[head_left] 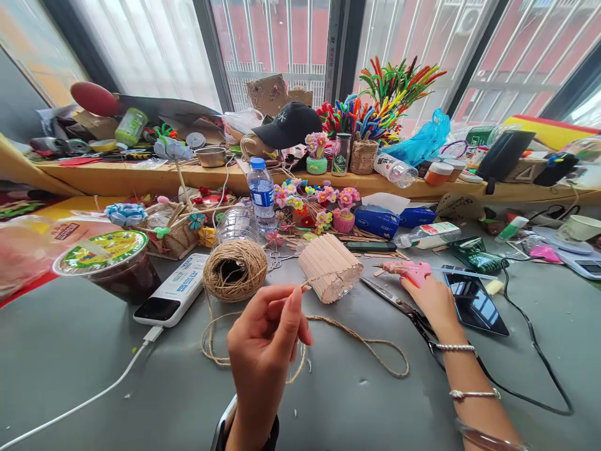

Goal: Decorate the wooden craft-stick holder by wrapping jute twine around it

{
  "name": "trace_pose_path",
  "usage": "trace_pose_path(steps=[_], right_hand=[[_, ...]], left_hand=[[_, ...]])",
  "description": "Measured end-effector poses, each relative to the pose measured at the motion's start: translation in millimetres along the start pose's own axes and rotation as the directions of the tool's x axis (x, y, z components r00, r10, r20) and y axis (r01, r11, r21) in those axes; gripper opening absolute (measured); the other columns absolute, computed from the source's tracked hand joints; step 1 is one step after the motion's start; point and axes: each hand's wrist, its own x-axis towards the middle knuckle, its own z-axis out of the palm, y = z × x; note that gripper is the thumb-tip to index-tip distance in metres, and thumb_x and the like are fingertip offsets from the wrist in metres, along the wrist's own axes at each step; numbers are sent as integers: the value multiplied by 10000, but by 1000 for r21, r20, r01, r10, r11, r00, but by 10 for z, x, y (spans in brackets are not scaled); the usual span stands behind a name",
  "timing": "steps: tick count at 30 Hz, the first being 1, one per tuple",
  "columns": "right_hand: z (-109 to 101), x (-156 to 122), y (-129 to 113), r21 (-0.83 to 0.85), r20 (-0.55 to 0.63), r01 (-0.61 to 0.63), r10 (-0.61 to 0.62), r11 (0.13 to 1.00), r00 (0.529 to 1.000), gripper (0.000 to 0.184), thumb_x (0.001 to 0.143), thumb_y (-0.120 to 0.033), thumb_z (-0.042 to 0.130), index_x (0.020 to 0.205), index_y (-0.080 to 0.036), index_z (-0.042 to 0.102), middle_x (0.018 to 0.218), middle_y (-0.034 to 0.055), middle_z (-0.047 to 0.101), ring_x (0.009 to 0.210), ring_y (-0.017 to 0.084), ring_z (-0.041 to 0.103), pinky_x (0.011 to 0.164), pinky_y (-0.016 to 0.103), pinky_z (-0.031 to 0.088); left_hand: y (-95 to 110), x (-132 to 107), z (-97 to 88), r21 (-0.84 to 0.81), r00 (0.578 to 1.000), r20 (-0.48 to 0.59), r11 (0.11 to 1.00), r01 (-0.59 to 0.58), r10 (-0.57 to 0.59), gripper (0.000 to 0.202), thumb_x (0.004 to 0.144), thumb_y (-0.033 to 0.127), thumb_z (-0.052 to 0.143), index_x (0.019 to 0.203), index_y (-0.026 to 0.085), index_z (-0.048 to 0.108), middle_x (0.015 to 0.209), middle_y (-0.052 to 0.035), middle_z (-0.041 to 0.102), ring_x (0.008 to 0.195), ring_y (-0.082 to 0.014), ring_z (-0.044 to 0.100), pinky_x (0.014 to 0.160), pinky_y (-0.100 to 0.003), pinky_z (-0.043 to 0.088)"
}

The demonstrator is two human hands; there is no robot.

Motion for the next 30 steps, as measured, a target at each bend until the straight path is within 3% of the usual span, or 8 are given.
trace_pose_path(steps=[5,9,12,16,20,23,30], right_hand=[[76,43,-69,-23,-5,46,-46,999,999,379,784,-439,501,866,-96,642,747,137,651,678,240,613,561,286,413],[41,13,-92,-36,-82,62,-65,997,995,481,759,-507,524,813,-42,639,779,224,613,773,336,578,628,393,430],[-26,-29,-136,14,-165,143,-139,990,976,417,816,-386,459,926,-14,613,898,261,580,895,362,533,720,450,417],[-28,-104,-308,137,-238,365,-327,921,914,349,836,-229,363,1100,-102,552,1083,175,567,1027,287,497,878,437,373],[70,-206,-517,250,-206,530,-490,811,847,393,785,-285,453,1147,-153,533,1125,111,592,1058,274,507,928,446,369],[104,-274,-614,308,-175,559,-531,770,829,414,784,-316,475,1163,-158,527,1155,106,585,1083,286,495,942,459,367],[-2,-366,-735,413,-124,535,-537,737,834,407,811,-370,490,1169,-179,514,1093,101,610,988,276,546,851,438,427]], left_hand=[[-14,10,28,18,1000,-16,1000,-7,7,97,771,244,579,732,162,614,391,62,468,324,-35,353,306,-137,231],[-4,21,11,34,1000,-25,999,-8,9,106,769,255,576,729,166,615,387,62,462,320,-45,345,299,-150,220],[-3,42,-3,34,999,-42,999,1,1,95,768,251,576,730,174,617,392,62,461,334,-50,362,302,-146,219],[-39,98,-39,22,1000,-14,1000,-20,21,96,770,252,582,741,167,618,393,56,474,329,-52,371,295,-142,229],[-72,136,-87,10,999,27,1000,-20,20,120,775,277,588,750,163,619,391,53,485,318,-48,364,284,-134,239],[-72,142,-104,-7,1000,31,1000,-4,5,126,781,281,587,748,164,617,389,55,478,321,-42,365,283,-124,236],[-69,148,-115,-30,999,36,1000,9,-8,137,780,289,592,747,158,614,387,58,471,315,-40,365,279,-124,238]])
